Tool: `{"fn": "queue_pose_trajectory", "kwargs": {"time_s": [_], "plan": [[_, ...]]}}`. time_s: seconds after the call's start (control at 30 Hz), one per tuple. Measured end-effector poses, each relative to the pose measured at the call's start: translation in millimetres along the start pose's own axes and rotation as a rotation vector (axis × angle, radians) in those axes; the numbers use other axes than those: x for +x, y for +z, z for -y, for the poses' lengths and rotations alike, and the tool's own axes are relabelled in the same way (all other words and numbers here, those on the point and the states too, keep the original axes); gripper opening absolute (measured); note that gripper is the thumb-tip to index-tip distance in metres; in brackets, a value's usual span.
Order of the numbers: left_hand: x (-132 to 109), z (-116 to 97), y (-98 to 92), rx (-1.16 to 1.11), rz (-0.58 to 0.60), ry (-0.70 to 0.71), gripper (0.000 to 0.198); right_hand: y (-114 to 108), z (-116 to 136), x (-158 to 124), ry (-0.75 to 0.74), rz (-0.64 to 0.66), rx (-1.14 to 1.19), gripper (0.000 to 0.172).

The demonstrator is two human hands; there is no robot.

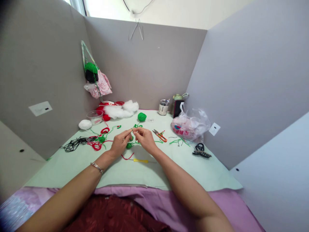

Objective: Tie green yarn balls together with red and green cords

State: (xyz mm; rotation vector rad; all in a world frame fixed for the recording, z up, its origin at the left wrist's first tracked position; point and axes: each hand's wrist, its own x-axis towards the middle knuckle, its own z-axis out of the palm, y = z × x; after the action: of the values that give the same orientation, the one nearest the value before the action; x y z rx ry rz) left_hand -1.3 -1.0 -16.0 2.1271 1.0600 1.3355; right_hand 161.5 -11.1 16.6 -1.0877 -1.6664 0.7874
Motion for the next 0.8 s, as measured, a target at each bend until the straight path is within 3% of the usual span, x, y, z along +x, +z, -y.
{"fn": "queue_pose_trajectory", "kwargs": {"time_s": [0.8], "plan": [[0.3, 0.9, 0.4, -0.003, 0.016, -0.017, 0.04, 0.7, -2.2, -2.6, -0.086, -0.064, -0.161, 0.023]]}}
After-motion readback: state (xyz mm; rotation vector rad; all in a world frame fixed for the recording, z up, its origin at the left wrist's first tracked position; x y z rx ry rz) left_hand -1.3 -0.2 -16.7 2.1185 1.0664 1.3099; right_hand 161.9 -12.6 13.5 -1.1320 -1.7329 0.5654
